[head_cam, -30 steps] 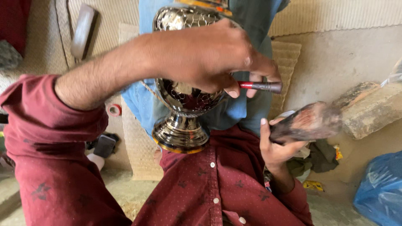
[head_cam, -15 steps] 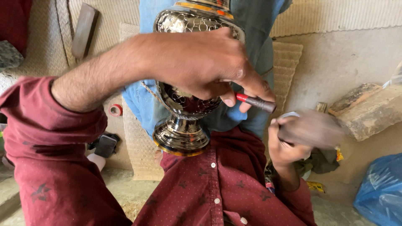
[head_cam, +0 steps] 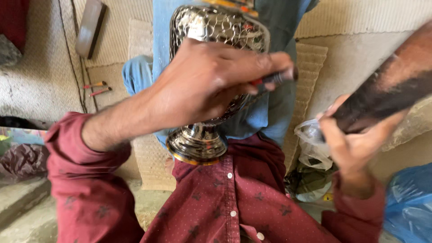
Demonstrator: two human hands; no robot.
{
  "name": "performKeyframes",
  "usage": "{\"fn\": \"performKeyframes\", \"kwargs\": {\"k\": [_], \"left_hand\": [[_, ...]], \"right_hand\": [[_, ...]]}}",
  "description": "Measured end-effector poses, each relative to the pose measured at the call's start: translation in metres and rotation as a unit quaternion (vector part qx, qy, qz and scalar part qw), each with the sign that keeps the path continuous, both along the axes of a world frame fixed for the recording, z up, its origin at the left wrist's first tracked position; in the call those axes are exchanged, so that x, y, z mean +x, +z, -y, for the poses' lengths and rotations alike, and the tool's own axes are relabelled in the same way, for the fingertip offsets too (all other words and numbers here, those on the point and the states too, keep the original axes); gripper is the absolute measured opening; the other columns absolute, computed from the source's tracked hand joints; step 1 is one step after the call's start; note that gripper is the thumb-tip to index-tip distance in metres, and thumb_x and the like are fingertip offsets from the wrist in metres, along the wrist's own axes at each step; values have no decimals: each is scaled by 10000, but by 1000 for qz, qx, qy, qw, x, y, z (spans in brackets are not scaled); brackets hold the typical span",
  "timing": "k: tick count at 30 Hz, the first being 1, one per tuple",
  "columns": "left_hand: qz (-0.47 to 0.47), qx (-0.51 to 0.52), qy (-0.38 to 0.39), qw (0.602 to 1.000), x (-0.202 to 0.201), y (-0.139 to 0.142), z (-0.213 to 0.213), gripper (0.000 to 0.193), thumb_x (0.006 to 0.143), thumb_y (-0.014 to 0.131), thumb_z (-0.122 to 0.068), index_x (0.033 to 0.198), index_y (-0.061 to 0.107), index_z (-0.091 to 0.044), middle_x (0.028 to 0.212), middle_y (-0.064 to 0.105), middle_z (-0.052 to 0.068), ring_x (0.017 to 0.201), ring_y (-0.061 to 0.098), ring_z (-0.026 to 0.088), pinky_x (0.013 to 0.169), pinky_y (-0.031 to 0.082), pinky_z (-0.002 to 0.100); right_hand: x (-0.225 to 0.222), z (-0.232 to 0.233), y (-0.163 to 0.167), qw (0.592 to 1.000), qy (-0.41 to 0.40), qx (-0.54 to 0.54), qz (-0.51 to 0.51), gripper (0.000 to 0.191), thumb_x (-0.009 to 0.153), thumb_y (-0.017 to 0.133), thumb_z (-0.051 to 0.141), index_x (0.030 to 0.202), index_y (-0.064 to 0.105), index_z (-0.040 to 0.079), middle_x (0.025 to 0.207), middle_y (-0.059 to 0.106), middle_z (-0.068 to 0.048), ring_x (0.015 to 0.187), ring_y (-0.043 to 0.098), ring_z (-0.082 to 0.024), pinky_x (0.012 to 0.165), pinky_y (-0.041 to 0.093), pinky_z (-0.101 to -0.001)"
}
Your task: The person sits on the floor with a silver-plated brass vase held between their legs and presses a red-handled chisel against its patterned surface, striking the chisel with a wooden mallet to chase the decorative design. They reposition the chisel around the vase body and continue hammering throughout the episode.
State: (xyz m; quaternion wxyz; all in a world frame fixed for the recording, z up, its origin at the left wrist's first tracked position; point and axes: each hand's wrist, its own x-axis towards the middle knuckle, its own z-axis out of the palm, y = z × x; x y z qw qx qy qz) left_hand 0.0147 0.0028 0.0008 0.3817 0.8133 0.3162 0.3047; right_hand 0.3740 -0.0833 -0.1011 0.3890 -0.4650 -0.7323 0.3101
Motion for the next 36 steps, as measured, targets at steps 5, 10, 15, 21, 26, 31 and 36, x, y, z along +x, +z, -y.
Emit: {"fn": "performKeyframes", "kwargs": {"k": [5,10,15,21,26,31,36], "left_hand": [[-8,20,158,987,6,-7,27,500,966,711,90,1420,580,-73,1163,766,59,928,778,185,764,626,300],[58,21,261,963,9,-18,49,453,1031,730,83,1415,518,-29,1187,736,103,984,776,165,833,641,277],[89,-6,330,940,14,-29,63,389,1021,741,91,1350,545,25,1075,757,104,742,691,75,672,557,225],[86,-14,353,931,16,-37,67,376,976,792,102,1251,552,13,872,643,70,614,575,76,568,445,210],[133,-65,367,918,19,-34,66,460,969,782,115,1315,487,45,879,648,85,656,580,72,557,485,201],[209,-128,296,923,11,-24,48,411,973,740,71,1294,491,12,1112,725,100,837,698,76,667,591,220],[51,20,109,993,-3,-18,15,450,985,761,26,1382,571,-68,1243,722,73,1062,765,191,870,638,302]], "right_hand": [[8,-49,57,978,49,13,201,760,908,754,-55,1563,372,6,1023,661,-141,841,657,-200,714,513,-309],[1,-83,94,957,130,-47,257,783,886,750,-81,1570,382,20,997,642,-149,809,633,-219,695,501,-328],[-12,-116,110,934,200,-82,286,809,863,746,-106,1577,392,34,971,623,-157,776,610,-238,675,488,-346],[-53,-128,147,899,269,-2,345,842,836,741,-136,1586,405,51,940,601,-166,737,582,-261,652,472,-368],[-59,-132,157,882,277,34,378,873,814,738,-162,1593,415,65,914,582,-174,705,559,-281,633,459,-387],[-31,-110,134,905,208,90,361,888,834,735,-166,1614,394,87,950,579,-188,721,562,-297,644,459,-388],[-20,-61,72,962,79,108,237,875,948,743,-110,1683,342,144,1100,631,-210,859,654,-283,759,526,-355]]}}
